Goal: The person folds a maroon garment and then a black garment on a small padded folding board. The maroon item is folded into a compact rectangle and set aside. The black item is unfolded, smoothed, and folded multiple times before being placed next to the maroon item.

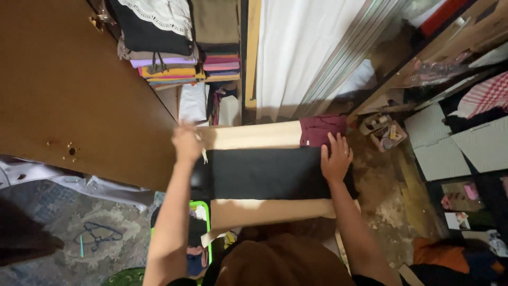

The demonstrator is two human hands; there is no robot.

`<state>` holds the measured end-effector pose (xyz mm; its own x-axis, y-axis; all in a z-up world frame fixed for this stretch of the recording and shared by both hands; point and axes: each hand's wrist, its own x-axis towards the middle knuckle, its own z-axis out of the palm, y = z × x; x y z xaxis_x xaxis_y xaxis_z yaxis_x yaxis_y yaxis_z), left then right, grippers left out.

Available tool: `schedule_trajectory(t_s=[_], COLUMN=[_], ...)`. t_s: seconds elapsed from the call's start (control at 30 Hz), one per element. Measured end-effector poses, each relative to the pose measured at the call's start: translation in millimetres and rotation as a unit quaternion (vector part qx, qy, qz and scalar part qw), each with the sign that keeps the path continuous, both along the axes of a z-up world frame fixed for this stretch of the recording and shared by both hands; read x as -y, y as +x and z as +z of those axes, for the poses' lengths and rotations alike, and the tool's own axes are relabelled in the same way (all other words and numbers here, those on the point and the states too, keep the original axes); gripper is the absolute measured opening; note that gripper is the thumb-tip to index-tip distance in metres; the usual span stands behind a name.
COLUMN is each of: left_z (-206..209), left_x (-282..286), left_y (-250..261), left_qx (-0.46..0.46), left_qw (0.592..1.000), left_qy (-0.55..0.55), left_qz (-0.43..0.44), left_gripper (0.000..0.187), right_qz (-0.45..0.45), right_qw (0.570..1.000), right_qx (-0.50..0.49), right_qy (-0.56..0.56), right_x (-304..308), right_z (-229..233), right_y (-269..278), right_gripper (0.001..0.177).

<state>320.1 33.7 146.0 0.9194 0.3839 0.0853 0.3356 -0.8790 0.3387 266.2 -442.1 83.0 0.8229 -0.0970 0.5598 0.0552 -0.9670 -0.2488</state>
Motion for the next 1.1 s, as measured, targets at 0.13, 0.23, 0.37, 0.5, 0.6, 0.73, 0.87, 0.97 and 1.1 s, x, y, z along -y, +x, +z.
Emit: schedule_trajectory(t_s=[0.13,0.23,0.37,0.5,0.6,0.73,0.87,0.97,1.1], left_z=[-4.7,4.2,-24.5,-20.0,-19.5,-19.0,-24.7,-24.6,-27.2], left_x=[51.2,84.2,97.2,97.6,97.2,96.9,97.5,97.8,96.4], left_y=[-15.1,-36.6,-47.5,-51.1,-51.1,-51.9,-49.1,-49.8,-50.1], left_qx=[0.068,0.079,0.041,0.031,0.009,-0.005,-0.004,0.0,-0.004], left_qw=[0.964,0.948,0.959,0.962,0.962,0.963,0.964,0.965,0.964], left_qy=[-0.069,-0.084,0.037,0.029,0.026,0.023,0.017,0.024,0.03], left_qz=[-0.248,-0.297,-0.276,-0.27,-0.272,-0.268,-0.264,-0.26,-0.264], left_gripper=[0.029,0.038,0.058,0.057,0.058,0.059,0.058,0.058,0.059], right_qz=[-0.013,-0.012,-0.02,-0.016,-0.021,-0.029,-0.018,-0.019,-0.018], right_qw=[1.0,0.999,0.997,0.99,0.992,0.993,0.991,0.992,0.992], right_qx=[-0.006,-0.019,-0.057,-0.097,-0.088,-0.067,-0.083,-0.076,-0.074], right_qy=[0.009,0.036,0.04,0.098,0.09,0.091,0.105,0.098,0.098], right_x=[-2.0,-3.2,-3.3,-2.7,-3.5,-3.0,-3.4,-4.0,-6.3], right_z=[4.7,6.3,10.9,10.7,8.0,2.5,8.6,12.4,13.7], right_y=[1.4,2.7,5.7,1.0,-0.2,1.6,2.1,1.3,-0.6], right_gripper=[0.046,0.045,0.048,0.048,0.047,0.044,0.046,0.045,0.046])
